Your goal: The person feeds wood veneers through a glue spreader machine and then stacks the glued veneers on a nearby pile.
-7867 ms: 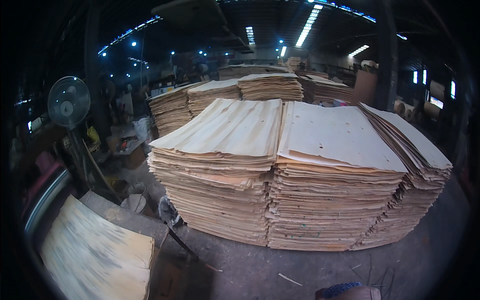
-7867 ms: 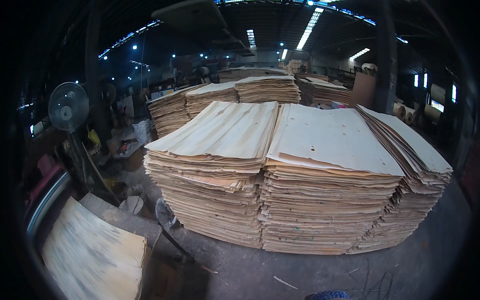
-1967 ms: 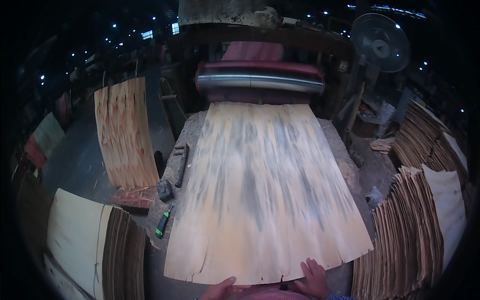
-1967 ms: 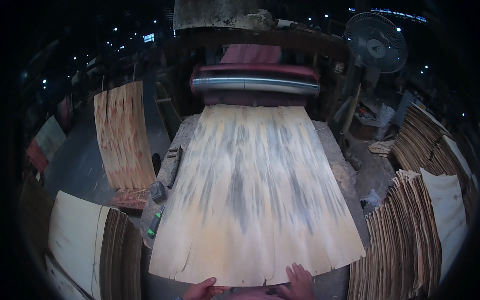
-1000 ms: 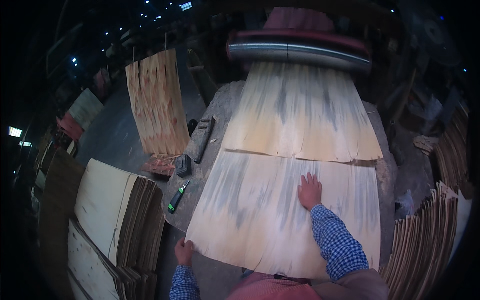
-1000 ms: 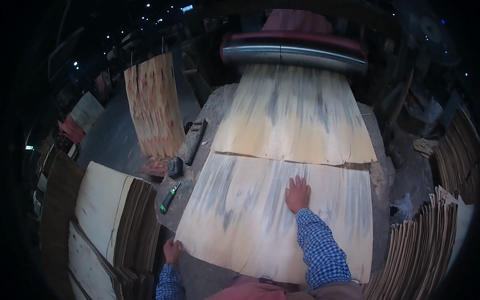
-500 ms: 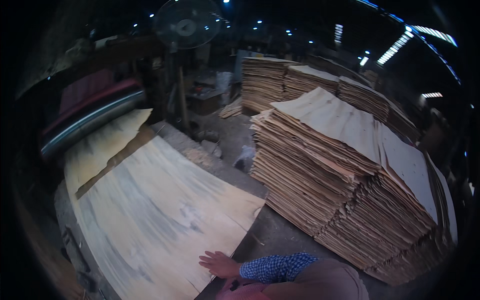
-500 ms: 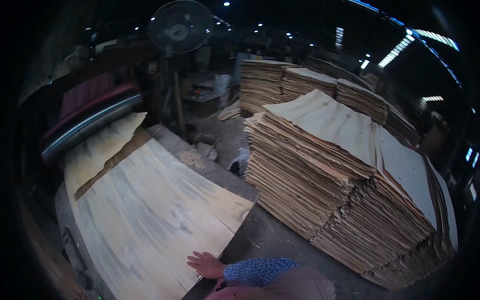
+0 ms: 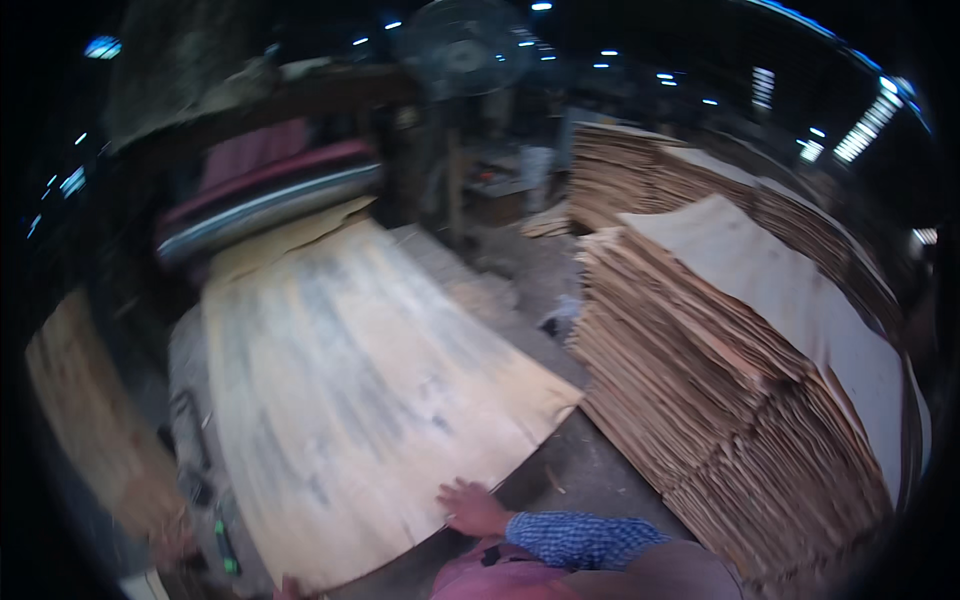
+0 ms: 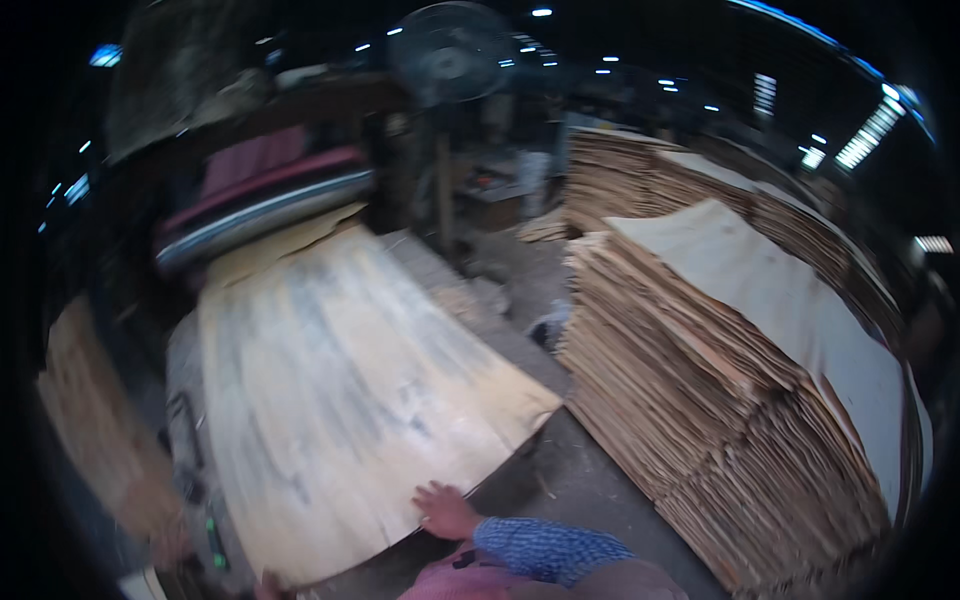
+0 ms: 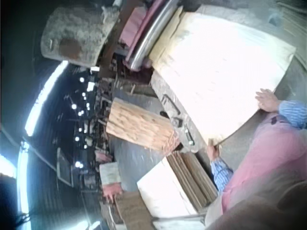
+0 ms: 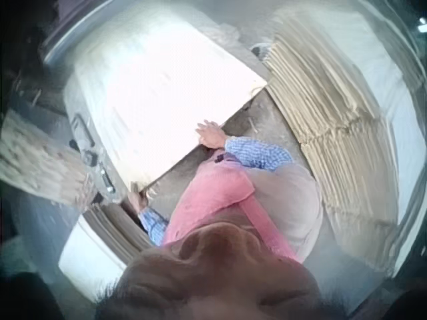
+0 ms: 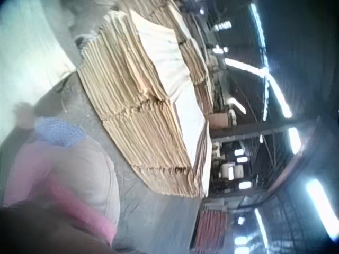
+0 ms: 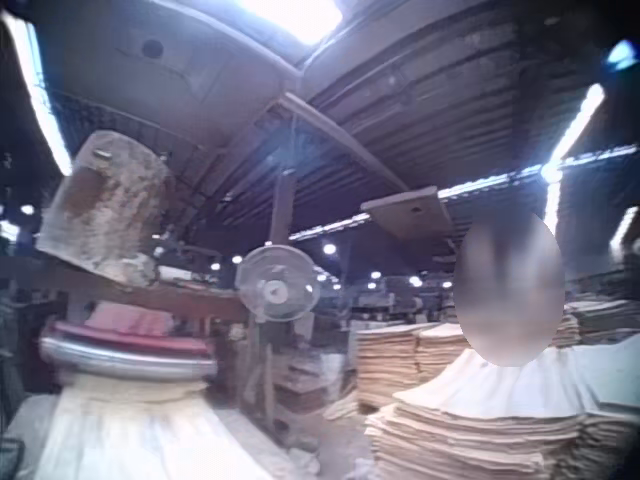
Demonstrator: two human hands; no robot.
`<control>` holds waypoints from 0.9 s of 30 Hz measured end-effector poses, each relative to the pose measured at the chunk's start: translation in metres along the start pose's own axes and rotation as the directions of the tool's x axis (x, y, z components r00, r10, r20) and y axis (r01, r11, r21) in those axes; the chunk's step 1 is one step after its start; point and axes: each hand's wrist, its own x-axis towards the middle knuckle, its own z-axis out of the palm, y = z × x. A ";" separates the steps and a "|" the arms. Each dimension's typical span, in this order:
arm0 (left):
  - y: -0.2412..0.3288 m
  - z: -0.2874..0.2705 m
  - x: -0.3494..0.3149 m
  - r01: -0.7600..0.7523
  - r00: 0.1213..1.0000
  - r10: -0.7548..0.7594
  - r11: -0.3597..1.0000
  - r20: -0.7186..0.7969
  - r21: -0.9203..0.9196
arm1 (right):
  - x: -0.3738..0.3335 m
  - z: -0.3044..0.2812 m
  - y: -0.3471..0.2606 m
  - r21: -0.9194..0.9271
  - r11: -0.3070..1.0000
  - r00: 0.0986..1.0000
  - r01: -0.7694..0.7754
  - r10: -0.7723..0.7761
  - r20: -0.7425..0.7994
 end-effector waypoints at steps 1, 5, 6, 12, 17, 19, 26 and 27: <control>0.022 0.063 -0.044 -0.163 0.986 0.165 0.986 0.039 -0.047 | -0.008 -0.014 0.003 0.055 0.999 1.000 0.002 0.000 -0.029; 0.101 0.100 -0.088 -0.295 0.947 0.299 0.954 0.113 -0.047 | -0.008 -0.083 0.001 0.033 0.991 0.987 0.132 -0.129 -0.096; 0.109 0.106 -0.094 -0.335 0.927 0.345 0.938 0.145 -0.093 | -0.003 -0.088 0.006 0.031 0.989 0.985 0.143 -0.139 -0.103; 0.062 0.070 -0.096 -0.207 0.973 0.219 0.968 0.078 -0.140 | 0.003 -0.059 0.038 -0.025 0.994 0.993 0.105 -0.106 -0.043; 0.068 0.072 -0.137 -0.260 0.963 0.268 0.951 0.029 -0.168 | -0.026 -0.108 0.031 0.128 0.987 0.995 0.100 -0.095 -0.043; 0.078 0.078 -0.119 -0.292 0.952 0.304 0.939 0.044 -0.180 | 0.000 -0.100 0.034 0.188 0.975 0.993 0.118 -0.115 -0.030; 0.067 0.101 -0.049 -0.383 0.919 0.331 0.880 -0.215 -0.282 | 0.155 -0.035 0.066 0.190 0.978 0.995 0.087 -0.075 -0.072; 0.057 0.094 -0.050 -0.358 0.910 0.283 0.905 -0.304 -0.229 | 0.180 -0.031 0.067 0.174 0.981 0.994 0.090 -0.077 -0.081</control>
